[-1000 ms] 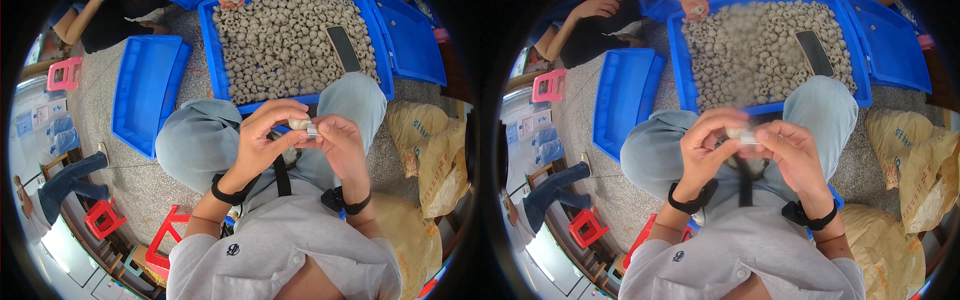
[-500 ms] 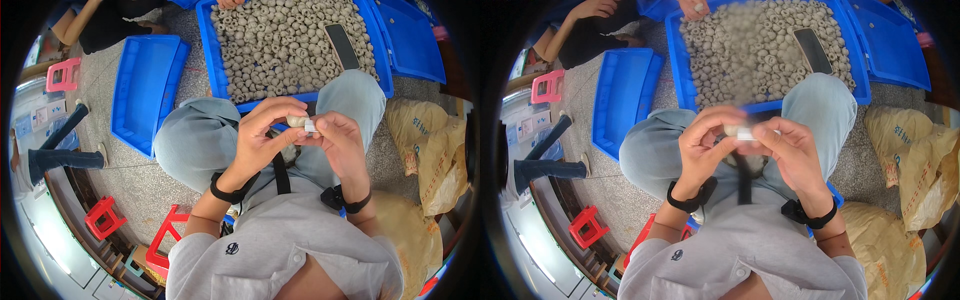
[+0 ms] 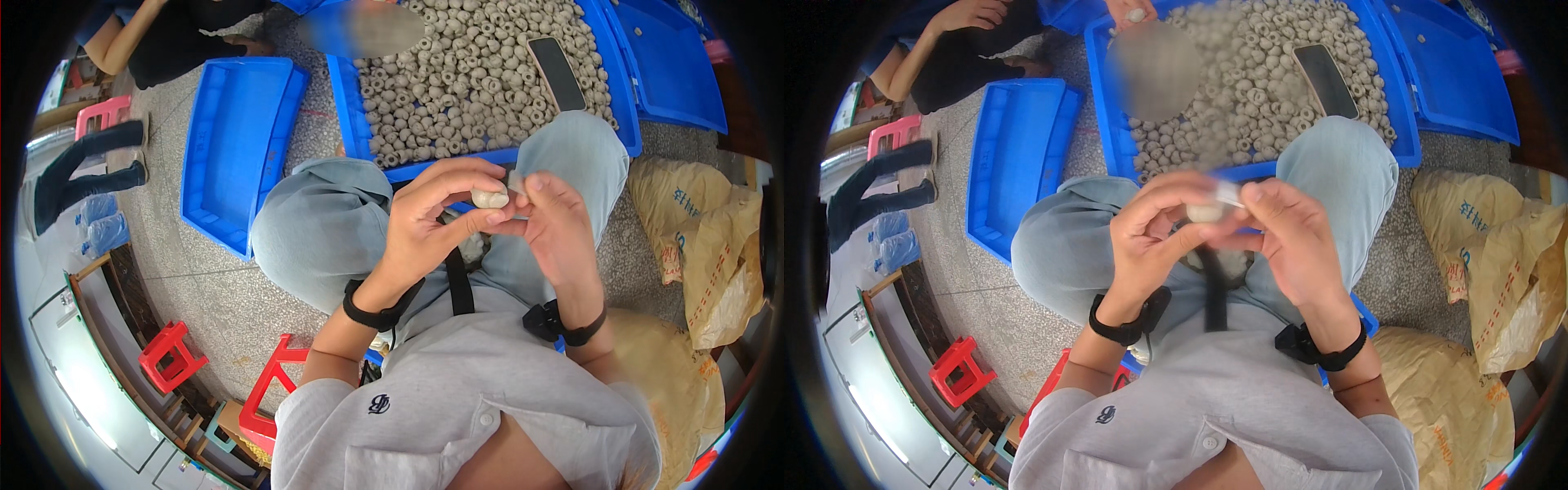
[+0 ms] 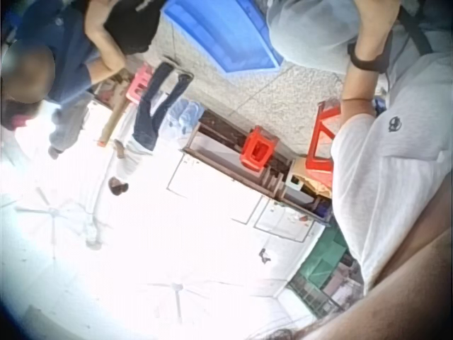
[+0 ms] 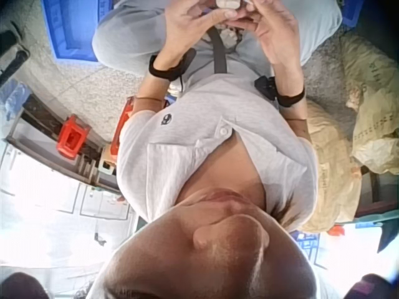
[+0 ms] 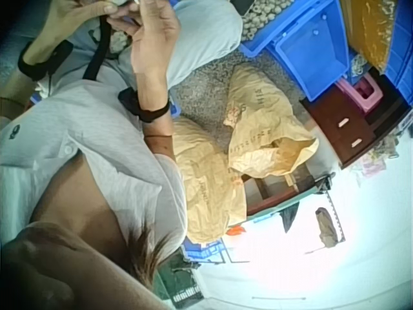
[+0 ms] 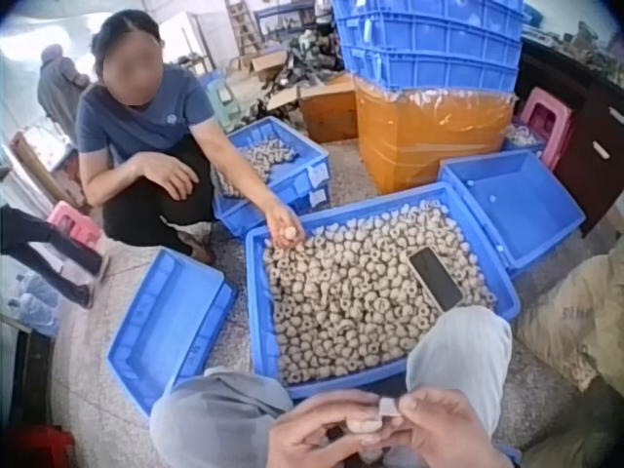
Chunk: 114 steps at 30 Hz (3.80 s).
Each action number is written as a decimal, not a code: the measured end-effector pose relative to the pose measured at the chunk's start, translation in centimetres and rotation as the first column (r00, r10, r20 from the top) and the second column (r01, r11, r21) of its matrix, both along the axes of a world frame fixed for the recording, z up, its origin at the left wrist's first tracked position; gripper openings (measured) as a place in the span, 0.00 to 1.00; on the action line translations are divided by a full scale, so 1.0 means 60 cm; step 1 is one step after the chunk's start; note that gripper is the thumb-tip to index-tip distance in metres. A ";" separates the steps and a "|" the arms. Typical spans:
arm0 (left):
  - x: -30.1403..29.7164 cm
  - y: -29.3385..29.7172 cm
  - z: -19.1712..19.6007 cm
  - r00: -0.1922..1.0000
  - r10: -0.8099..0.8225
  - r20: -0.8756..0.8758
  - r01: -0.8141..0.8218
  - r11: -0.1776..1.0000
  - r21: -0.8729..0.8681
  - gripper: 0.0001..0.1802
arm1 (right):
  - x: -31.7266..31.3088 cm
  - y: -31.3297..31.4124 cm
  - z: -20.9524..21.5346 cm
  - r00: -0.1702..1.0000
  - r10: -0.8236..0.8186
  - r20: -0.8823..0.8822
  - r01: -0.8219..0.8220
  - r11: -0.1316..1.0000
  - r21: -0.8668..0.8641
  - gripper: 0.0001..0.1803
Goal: Inspecting and sorting small white ceramic-like items from crates on a factory floor.
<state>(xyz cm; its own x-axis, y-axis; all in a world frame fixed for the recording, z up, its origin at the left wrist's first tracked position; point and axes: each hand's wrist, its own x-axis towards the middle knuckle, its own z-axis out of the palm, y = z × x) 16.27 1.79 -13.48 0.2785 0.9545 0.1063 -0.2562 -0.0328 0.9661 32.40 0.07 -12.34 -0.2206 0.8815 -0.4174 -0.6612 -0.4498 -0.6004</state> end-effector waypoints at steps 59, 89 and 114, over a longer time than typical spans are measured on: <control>-0.012 0.013 0.001 0.997 -0.072 -0.004 0.069 0.976 -0.205 0.14 | 0.001 0.012 0.005 0.947 0.026 0.321 -0.086 0.981 0.173 0.11; -0.011 0.011 0.003 0.991 -0.002 -0.134 -0.005 0.999 -0.053 0.14 | -0.015 -0.002 0.015 0.864 -0.071 0.498 -0.074 0.961 0.265 0.07; -0.014 0.016 0.006 0.965 0.068 -0.252 -0.051 0.996 0.072 0.13 | -0.021 0.001 0.013 0.816 -0.113 0.567 -0.084 0.947 0.309 0.06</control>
<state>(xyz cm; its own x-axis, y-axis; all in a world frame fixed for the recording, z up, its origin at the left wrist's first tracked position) 15.40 2.74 -13.13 0.2470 0.9637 0.1011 0.0018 -0.1048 0.9945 31.14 0.10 -11.58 -0.0150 0.9851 -0.1713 -0.1586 -0.1715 -0.9723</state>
